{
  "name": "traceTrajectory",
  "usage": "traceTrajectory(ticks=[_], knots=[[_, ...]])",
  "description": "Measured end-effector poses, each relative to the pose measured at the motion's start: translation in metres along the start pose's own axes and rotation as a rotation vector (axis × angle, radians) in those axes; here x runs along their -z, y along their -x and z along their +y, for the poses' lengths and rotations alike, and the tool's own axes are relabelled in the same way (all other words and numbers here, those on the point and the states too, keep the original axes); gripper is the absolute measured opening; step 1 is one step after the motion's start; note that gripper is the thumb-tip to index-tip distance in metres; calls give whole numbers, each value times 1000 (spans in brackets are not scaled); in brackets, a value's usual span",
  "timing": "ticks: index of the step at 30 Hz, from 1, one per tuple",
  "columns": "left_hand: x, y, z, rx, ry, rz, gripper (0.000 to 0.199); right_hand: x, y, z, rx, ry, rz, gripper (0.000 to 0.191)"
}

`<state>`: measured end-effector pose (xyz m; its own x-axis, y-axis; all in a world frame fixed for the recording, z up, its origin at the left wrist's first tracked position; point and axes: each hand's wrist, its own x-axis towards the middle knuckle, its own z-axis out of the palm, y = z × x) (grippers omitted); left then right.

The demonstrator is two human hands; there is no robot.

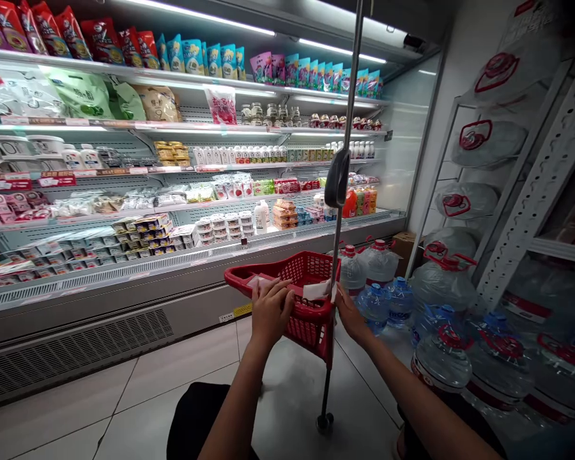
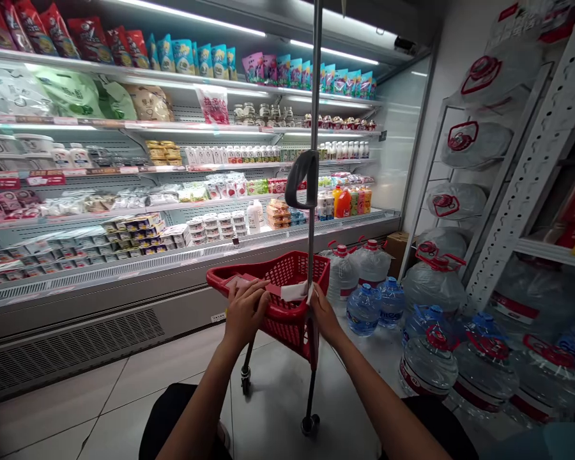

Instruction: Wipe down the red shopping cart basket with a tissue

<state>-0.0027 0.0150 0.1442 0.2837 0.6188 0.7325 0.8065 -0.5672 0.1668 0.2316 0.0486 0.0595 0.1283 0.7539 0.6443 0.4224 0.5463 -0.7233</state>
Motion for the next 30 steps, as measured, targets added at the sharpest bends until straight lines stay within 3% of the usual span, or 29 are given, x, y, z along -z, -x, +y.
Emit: traceTrajectory(ticks=[6,9,14,16,18,21,24,26,28,30], knots=[[-6,5,47,-73,-61,-49,36,-7,31,-1,142,87,-147,48],[-8,10,59,-54,-90,-79,46,-4,34,11,181,169,-192,45],[6,20,36,10,-228,-118,47,4,33,45,117,275,-154,48],[15,24,22,2,-257,-108,46,3,34,47,103,310,-130,48],[25,26,11,-5,-274,-77,51,-4,37,33,106,327,-125,47],[32,27,5,-25,-294,6,66,-32,49,-11,180,277,-194,45],[27,30,11,-38,-327,122,79,-65,61,-52,297,213,-242,52],[18,33,16,-63,-341,159,83,-77,65,-61,367,224,-223,58],[6,38,18,-110,-335,97,82,-77,65,-50,412,269,-206,59],[-6,43,14,-158,-322,-16,76,-64,64,-24,414,342,-202,59]])
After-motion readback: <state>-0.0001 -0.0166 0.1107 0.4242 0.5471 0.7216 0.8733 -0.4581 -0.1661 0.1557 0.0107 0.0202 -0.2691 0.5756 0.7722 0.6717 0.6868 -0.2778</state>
